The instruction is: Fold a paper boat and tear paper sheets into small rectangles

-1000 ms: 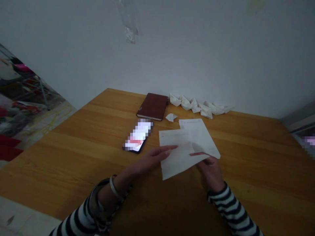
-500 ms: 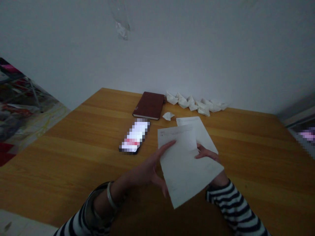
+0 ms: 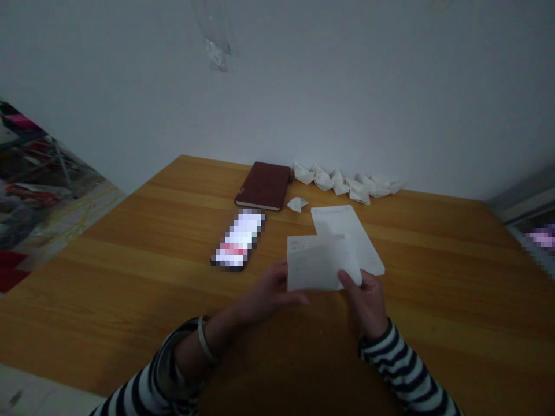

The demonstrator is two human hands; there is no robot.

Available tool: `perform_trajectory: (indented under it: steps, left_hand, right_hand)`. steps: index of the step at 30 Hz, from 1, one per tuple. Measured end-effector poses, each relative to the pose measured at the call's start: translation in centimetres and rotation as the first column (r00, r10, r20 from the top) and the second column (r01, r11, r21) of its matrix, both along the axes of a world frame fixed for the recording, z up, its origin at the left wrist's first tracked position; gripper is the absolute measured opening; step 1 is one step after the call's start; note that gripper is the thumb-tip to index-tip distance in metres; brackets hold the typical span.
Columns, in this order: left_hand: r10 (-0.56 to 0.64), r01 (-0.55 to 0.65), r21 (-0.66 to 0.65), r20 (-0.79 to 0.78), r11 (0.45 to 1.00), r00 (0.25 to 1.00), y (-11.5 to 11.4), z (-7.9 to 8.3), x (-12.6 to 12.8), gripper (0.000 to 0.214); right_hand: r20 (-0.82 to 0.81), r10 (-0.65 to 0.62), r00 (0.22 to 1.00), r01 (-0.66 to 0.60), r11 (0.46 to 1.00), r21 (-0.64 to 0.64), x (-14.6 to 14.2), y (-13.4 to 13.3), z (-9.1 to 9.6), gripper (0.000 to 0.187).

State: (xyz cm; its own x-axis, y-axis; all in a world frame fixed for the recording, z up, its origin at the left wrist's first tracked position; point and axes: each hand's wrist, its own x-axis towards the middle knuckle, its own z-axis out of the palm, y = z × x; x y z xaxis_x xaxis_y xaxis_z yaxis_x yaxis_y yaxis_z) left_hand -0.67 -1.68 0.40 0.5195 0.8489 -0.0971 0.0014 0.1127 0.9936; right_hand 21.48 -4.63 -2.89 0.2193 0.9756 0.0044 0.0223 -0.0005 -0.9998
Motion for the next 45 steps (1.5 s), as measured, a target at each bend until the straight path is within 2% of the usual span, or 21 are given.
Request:
perform_trajectory:
  steps: [1, 4, 6, 9, 11, 15, 18, 23, 28, 45]
  left_hand:
    - [0.088, -0.087, -0.082, -0.002, 0.993, 0.996, -0.2, -0.2, 0.5, 0.040]
    - [0.322, -0.305, -0.273, 0.019, 0.912, 0.947, -0.5, -0.7, 1.6, 0.041]
    - [0.420, -0.383, -0.273, 0.089, 0.882, 0.903, -0.6, -0.9, 2.2, 0.049]
    - [0.520, -0.496, -0.173, 0.139, 0.851, 0.843, -0.8, -0.8, 2.6, 0.079]
    - [0.546, -0.534, -0.122, 0.116, 0.837, 0.830, -0.9, -0.6, 2.7, 0.079]
    - [0.511, -0.496, -0.139, 0.103, 0.857, 0.854, -1.2, 0.0, 2.8, 0.051]
    - [0.476, -0.450, -0.182, 0.133, 0.874, 0.869, -1.4, 0.2, 2.7, 0.039]
    - [0.470, -0.422, -0.268, 0.147, 0.866, 0.871, -1.6, -0.2, 2.7, 0.038]
    - [0.458, -0.399, -0.299, 0.157, 0.867, 0.875, -1.7, -0.5, 2.6, 0.040]
    - [0.470, -0.418, -0.290, 0.139, 0.861, 0.871, -2.0, -0.1, 2.7, 0.032]
  right_hand:
    - [0.021, -0.015, 1.000, 0.015, 1.000, -0.007, -0.3, -0.2, 0.0, 0.028]
    - [0.076, -0.019, 0.997, 0.019, 1.000, 0.008, -1.4, -0.8, 0.1, 0.028]
    - [0.093, -0.023, 0.995, 0.021, 1.000, 0.022, -2.3, -1.1, 0.1, 0.027]
    - [0.072, -0.086, 0.994, 0.085, 0.996, 0.023, -3.4, -1.4, 0.3, 0.027]
    - [0.049, -0.144, 0.988, 0.144, 0.990, 0.012, -3.9, -1.5, 0.4, 0.028]
    - [0.024, -0.193, 0.981, 0.193, 0.981, -0.006, -4.1, -1.7, 0.4, 0.029]
    - [0.024, -0.198, 0.980, 0.198, 0.980, 0.006, -4.0, -1.9, 0.4, 0.028]
    - [0.052, -0.203, 0.978, 0.204, 0.979, -0.010, -3.9, -1.9, 0.7, 0.032]
    - [0.059, -0.196, 0.979, 0.197, 0.980, -0.018, -3.7, -2.0, 0.7, 0.034]
    - [0.038, -0.218, 0.975, 0.220, 0.975, -0.041, -3.8, -2.2, 0.6, 0.034]
